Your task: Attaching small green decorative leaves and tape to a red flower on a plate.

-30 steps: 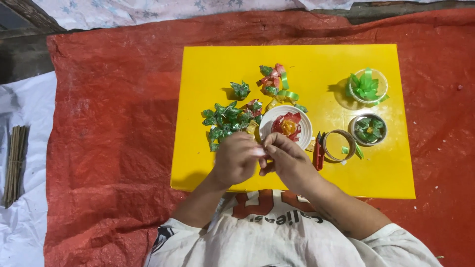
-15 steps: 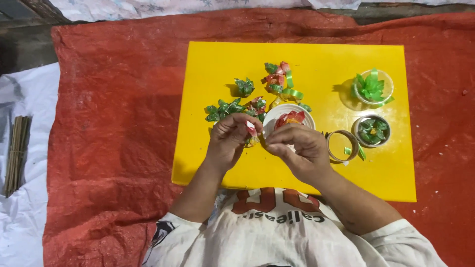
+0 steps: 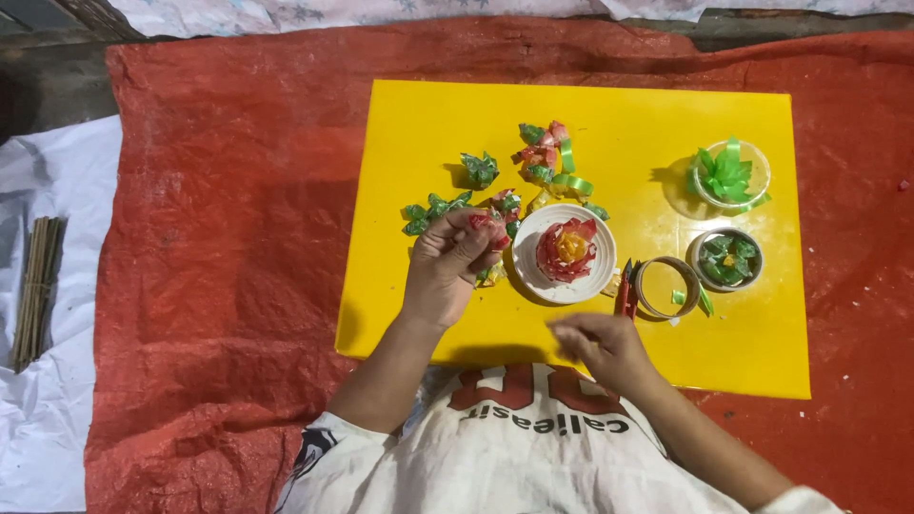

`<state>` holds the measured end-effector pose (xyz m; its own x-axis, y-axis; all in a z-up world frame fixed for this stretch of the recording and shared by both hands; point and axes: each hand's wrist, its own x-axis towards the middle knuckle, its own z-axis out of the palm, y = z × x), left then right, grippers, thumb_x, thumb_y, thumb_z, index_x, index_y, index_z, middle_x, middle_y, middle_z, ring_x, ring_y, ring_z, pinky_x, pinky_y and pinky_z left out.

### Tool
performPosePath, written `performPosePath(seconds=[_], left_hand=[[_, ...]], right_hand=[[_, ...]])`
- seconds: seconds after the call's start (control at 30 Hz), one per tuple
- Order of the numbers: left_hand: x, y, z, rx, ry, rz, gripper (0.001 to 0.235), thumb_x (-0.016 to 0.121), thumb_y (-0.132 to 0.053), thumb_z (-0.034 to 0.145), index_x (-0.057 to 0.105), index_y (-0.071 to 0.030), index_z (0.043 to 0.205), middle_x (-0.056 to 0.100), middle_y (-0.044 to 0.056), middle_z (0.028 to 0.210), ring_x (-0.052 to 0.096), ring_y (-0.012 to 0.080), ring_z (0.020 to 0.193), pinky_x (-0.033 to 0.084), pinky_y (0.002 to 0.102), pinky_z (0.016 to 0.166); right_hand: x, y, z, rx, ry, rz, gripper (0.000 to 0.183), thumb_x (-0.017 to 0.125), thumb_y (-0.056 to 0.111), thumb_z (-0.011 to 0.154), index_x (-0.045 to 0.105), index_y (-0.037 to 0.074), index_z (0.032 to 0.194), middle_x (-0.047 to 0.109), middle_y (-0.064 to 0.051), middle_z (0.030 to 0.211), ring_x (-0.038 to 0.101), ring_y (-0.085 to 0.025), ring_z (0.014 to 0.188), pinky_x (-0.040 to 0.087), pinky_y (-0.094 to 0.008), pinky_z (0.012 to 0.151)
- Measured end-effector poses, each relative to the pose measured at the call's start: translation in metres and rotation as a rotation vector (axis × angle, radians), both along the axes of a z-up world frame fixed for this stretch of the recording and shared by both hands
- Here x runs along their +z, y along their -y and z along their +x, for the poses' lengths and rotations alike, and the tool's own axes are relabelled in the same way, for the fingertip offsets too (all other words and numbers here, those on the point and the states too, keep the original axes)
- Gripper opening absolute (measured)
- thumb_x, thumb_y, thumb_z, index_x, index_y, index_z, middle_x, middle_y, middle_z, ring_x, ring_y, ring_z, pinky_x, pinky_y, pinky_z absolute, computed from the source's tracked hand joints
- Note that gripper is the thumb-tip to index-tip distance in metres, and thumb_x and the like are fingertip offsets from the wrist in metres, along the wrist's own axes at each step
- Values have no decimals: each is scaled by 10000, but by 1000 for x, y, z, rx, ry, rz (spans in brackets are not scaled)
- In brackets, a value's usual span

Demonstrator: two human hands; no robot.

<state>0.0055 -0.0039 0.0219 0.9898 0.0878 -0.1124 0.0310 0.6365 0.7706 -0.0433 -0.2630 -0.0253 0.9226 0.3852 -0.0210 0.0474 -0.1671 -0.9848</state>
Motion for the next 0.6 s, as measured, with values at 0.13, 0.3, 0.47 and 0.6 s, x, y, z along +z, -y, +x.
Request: performPosePath(seconds=[0.13, 0.3, 0.47, 0.6], left_hand=[[-2, 14, 6, -3, 64, 56, 272, 819, -63, 873, 727, -13, 1124, 773, 126, 992, 753, 174, 919, 649, 264, 821], [-23, 34, 12, -42, 180, 223, 319, 815, 21, 855, 722, 18, 1160, 767, 127, 1008, 714, 134, 950, 626, 284, 861], [-30, 28, 2, -12, 188, 426, 329, 826, 8, 852, 731, 10, 1167, 763, 139, 984, 697, 150, 911, 611, 321, 850], [-57, 20, -14, 9, 129, 645, 275, 829, -13, 872, 748, -9, 1135, 765, 135, 938, 701, 166, 844, 593, 316, 798]], right_hand=[[5, 18, -33, -64, -197, -504, 142, 833, 223, 813, 873, 103, 878, 809, -158, 705, 779, -270, 626, 618, -400, 648], [18, 24, -37, -85, -181, -458, 205, 797, 213, 876, 850, 57, 998, 819, -199, 965, 796, -388, 908, 647, -452, 808], [16, -1, -22, 112, 127, -417, 165, 766, 200, 844, 799, 88, 961, 804, -173, 1007, 757, -424, 916, 611, -521, 779], [5, -5, -9, 218, 248, -365, 111, 728, 188, 908, 816, 134, 949, 804, -108, 949, 790, -294, 829, 629, -381, 735]])
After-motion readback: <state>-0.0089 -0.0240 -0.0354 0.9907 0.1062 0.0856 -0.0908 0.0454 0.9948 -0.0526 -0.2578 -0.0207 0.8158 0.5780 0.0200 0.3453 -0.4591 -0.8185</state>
